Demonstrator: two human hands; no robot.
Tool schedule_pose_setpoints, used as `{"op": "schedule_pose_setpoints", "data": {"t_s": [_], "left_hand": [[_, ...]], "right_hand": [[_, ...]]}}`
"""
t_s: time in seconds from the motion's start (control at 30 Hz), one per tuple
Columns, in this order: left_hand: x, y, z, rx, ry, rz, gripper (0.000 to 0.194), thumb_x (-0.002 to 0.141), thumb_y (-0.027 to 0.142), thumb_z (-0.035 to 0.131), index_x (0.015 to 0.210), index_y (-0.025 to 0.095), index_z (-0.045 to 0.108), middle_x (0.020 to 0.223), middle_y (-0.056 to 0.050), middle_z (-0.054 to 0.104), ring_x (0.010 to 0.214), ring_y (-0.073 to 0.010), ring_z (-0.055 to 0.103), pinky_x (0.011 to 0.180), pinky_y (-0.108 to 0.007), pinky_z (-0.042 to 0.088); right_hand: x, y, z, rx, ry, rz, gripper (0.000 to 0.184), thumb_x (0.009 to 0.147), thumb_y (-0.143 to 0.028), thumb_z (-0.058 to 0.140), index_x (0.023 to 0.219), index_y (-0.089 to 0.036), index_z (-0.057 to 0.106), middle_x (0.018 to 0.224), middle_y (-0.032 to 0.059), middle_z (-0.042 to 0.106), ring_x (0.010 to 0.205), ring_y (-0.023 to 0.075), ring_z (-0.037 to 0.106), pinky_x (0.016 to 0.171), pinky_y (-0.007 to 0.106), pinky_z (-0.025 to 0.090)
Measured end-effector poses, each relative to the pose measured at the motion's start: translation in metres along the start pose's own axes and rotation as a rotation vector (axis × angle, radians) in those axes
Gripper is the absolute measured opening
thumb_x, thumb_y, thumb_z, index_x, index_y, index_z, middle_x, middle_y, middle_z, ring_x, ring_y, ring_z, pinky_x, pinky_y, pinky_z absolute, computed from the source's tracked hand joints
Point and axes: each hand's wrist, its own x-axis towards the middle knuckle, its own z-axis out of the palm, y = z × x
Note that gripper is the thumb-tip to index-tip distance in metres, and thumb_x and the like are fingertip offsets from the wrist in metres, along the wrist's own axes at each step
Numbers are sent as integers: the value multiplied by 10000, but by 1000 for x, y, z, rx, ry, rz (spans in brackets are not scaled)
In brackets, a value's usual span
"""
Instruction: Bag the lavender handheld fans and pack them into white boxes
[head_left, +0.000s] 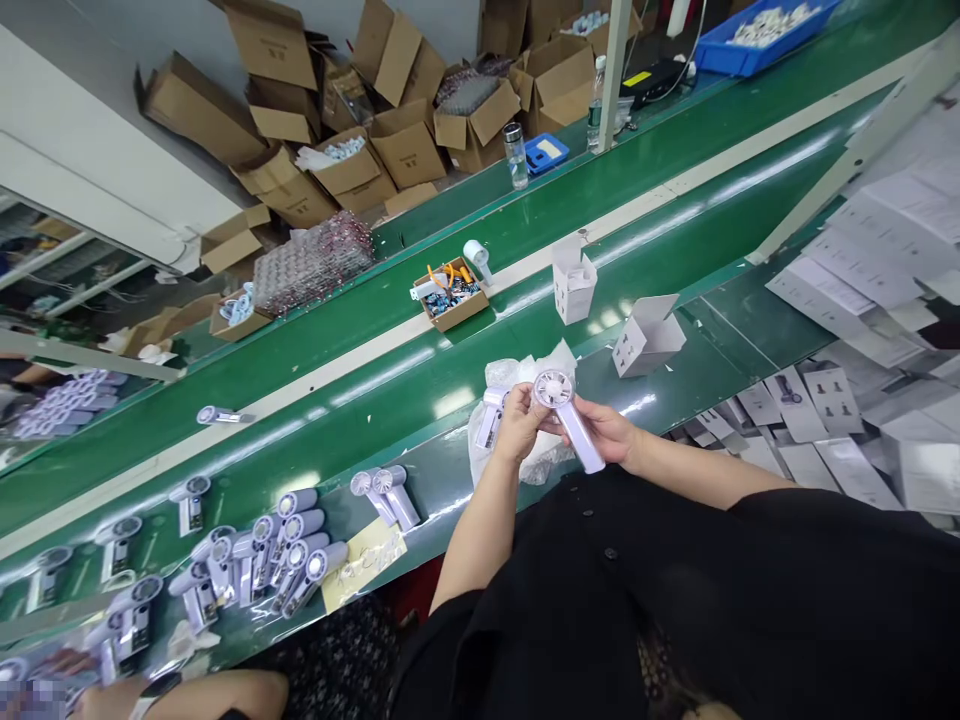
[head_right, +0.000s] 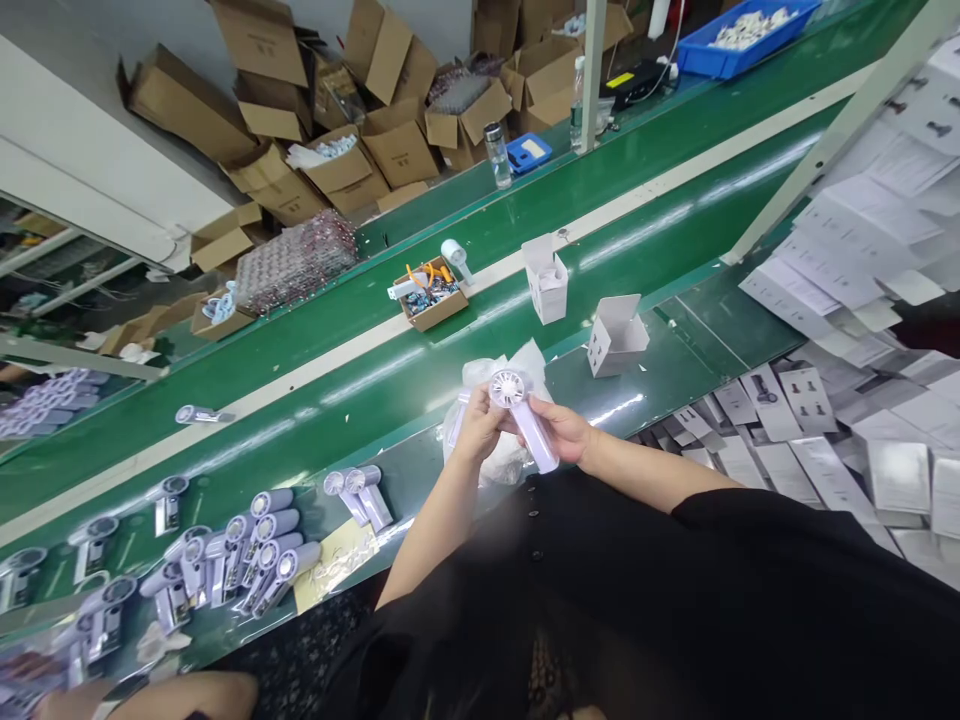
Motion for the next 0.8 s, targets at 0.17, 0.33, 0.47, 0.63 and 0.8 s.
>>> {"op": "schedule_pose_setpoints", "data": {"t_s": [0.17,0.33,0.47,0.63,0.8], "left_hand": [[-13,15,-8,259,447,83,283,719,431,654,745,161,571,614,47,505,519,-72,414,514,-201,338],[-29,40,10,623,449,155,315,782,419,597,607,156,588,549,39,483,574,-92,434,568,-213,331],[-34,36,24,491,147,110,371,780,469,579,586,153,581,547,30,486,566,-97,436,556,-218,337],[-41,28,28,309,224,62,364,773,495,563,637,157,574,525,43,452,516,-91,404,522,-219,339],[-46,29,45,454,279,224,328,798,445,570,626,166,558,566,34,478,587,-103,431,567,-221,352]], "right_hand": [[-32,-19,4,-212,48,-145,294,807,-254,633,1066,-192,507,937,59,653,808,188,661,521,239,573],[-68,-12,10,-352,40,-43,448,705,-232,740,1078,-185,497,844,41,639,687,172,650,535,293,585],[-71,7,14,-337,23,20,501,667,-260,770,1091,-193,512,837,32,641,660,157,641,518,273,569],[-76,7,14,-538,246,-11,376,662,-280,773,954,-119,599,755,52,658,578,133,618,512,238,537],[-89,13,9,-614,347,-137,380,692,-344,755,983,-138,624,809,51,679,639,138,629,587,252,521]]}}
